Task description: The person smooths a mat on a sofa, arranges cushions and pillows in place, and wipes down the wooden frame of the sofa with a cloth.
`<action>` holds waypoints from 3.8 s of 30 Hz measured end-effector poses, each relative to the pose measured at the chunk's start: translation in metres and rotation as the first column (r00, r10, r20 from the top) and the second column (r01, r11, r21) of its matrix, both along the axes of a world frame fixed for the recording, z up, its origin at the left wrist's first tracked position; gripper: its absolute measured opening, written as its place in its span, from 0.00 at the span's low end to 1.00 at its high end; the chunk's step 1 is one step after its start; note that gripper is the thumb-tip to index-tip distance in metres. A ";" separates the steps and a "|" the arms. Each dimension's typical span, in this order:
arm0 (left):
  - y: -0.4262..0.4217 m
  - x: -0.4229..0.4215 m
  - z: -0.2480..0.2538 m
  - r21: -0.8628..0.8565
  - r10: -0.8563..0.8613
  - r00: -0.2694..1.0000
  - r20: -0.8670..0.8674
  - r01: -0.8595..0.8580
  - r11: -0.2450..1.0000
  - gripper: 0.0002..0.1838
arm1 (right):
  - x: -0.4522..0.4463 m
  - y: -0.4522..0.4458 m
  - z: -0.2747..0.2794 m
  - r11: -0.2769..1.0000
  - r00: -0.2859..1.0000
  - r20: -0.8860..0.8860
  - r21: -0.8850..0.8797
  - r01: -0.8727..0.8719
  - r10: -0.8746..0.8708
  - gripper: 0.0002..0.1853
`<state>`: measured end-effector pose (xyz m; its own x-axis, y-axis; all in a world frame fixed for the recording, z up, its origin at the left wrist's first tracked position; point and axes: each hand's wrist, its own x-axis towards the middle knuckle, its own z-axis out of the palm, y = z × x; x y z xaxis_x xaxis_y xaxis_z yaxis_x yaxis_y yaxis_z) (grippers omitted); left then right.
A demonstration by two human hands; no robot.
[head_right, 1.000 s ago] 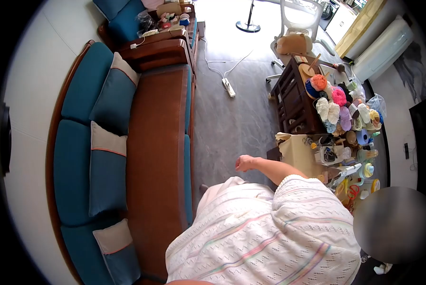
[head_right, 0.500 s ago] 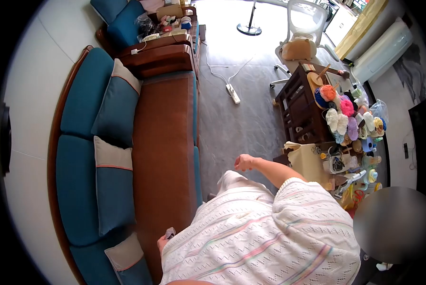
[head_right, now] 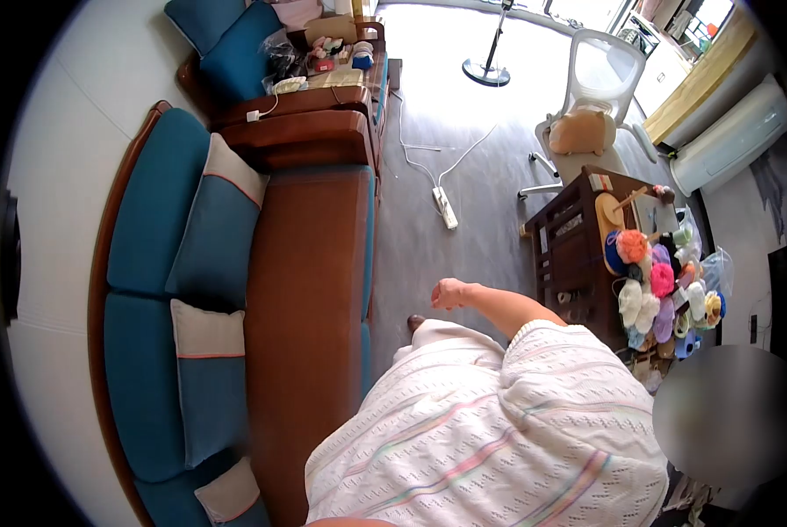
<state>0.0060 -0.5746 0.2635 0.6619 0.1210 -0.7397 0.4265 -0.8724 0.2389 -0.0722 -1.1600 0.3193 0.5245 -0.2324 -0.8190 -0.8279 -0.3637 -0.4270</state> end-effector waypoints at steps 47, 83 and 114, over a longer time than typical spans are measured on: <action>-0.054 0.101 -0.015 -0.246 0.039 0.998 -0.039 -0.048 0.968 0.20 | 0.072 -0.032 -0.002 1.000 1.000 -0.002 0.008 0.007 -0.007 0.16; -0.100 0.115 0.033 -0.155 0.053 0.996 -0.070 -0.064 0.986 0.22 | 0.070 -0.020 0.001 0.998 0.998 -0.021 0.018 0.067 -0.067 0.17; -0.083 0.146 0.011 -0.355 0.038 0.999 0.025 -0.027 0.934 0.20 | 0.095 -0.010 -0.004 0.999 0.993 -0.108 0.013 -0.051 0.053 0.17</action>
